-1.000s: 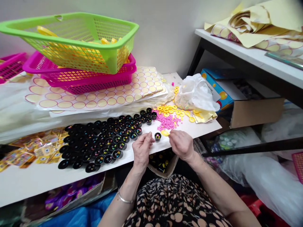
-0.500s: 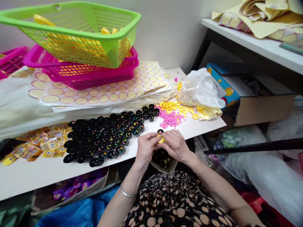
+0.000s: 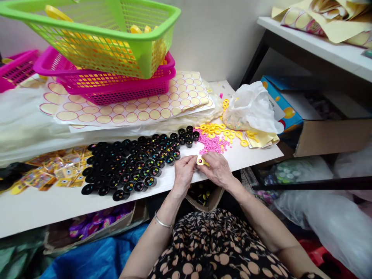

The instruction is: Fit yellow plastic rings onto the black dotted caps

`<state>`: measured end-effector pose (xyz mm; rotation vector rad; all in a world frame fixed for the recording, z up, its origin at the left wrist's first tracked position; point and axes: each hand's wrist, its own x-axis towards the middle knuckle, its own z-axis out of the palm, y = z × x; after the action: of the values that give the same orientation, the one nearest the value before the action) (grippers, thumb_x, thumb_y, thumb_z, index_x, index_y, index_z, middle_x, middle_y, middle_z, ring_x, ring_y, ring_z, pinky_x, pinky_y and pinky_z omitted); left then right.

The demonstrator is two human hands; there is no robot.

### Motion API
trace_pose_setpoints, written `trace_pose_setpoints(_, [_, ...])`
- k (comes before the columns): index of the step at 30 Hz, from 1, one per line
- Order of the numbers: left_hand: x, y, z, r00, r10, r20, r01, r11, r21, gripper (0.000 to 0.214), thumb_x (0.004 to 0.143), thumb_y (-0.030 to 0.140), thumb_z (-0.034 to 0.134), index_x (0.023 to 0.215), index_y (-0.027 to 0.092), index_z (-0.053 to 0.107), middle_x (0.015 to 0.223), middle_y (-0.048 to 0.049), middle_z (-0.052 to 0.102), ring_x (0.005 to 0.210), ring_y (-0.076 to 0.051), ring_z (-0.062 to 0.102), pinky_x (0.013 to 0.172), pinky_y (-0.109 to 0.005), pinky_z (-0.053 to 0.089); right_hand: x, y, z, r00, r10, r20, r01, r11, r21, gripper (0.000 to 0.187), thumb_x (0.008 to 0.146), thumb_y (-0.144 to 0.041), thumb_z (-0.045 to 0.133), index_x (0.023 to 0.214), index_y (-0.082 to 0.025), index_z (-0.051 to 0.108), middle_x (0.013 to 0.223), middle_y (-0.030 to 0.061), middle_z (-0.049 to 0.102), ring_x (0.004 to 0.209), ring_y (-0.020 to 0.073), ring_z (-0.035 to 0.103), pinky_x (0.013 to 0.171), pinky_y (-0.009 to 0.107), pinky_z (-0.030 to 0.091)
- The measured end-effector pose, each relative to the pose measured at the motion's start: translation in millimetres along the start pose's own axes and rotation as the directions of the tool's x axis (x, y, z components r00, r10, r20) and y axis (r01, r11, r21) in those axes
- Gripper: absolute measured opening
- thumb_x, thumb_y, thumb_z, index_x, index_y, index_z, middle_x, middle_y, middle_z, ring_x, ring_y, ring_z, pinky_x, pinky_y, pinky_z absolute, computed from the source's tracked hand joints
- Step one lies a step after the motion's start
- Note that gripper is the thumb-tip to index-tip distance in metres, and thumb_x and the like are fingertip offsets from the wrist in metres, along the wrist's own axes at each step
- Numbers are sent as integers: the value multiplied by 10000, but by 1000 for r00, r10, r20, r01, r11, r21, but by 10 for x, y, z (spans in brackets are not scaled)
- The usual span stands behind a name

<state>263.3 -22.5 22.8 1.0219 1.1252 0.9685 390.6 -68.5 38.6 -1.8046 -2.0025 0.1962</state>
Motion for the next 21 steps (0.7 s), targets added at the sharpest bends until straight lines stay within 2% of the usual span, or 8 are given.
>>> trace_pose_setpoints(2, [22,-35,27,998,49,27,-50,998,41,209,662,319,650,729,134,719,690,-32,648,610,-110,548,556,-212,405,12,11,-5,1000,19,7,-19,997,75,185,824,-341,550,871,-169,598,843,66,581,818,192,493,712,296,350])
trace_pose_setpoints(5, [59,-95,47,994,102,29,-104,988,111,191,677,308,638,738,151,728,773,-46,673,724,-142,590,643,-229,434,35,51,18,997,76,21,-79,929,362,179,812,-334,563,876,-174,612,806,38,573,772,161,508,691,272,379])
trace_pose_setpoints(7, [68,-124,50,993,112,22,-114,984,138,192,684,309,631,749,157,729,765,-41,670,723,-144,592,651,-234,438,51,72,59,987,151,47,-149,792,592,207,826,-353,532,851,-168,623,778,26,574,719,137,517,653,252,397])
trace_pose_setpoints(9, [62,-139,54,994,112,18,-113,982,150,194,685,315,630,744,158,727,746,-35,665,696,-138,585,630,-232,436,64,75,113,957,268,108,-257,620,741,264,834,-385,500,796,-156,626,680,7,553,603,111,496,558,228,389])
trace_pose_setpoints(11, [47,-142,66,995,104,4,-104,984,142,195,682,321,634,721,150,718,715,-31,656,664,-130,571,599,-226,427,72,65,173,909,375,180,-358,485,798,295,819,-413,507,756,-149,622,562,-21,500,489,90,442,461,209,343])
trace_pose_setpoints(15, [21,-138,107,998,59,-38,-56,995,79,207,671,340,653,700,140,698,633,-15,622,602,-111,539,544,-209,405,73,40,269,845,455,283,-454,327,829,306,792,-446,526,769,-153,613,448,-54,443,375,70,376,361,185,274])
trace_pose_setpoints(18, [9,-140,136,998,14,-60,-11,999,51,219,674,357,657,681,139,677,587,0,593,549,-94,511,503,-196,384,65,27,309,817,482,315,-473,248,846,302,787,-450,521,775,-157,593,439,-59,447,345,64,373,329,172,272])
trace_pose_setpoints(21, [10,-147,156,995,-54,-84,54,999,4,214,663,347,667,661,134,650,551,16,568,478,-71,465,458,-186,354,67,9,325,801,507,320,-477,215,852,278,781,-428,528,794,-156,585,504,-45,496,376,63,425,335,161,318])
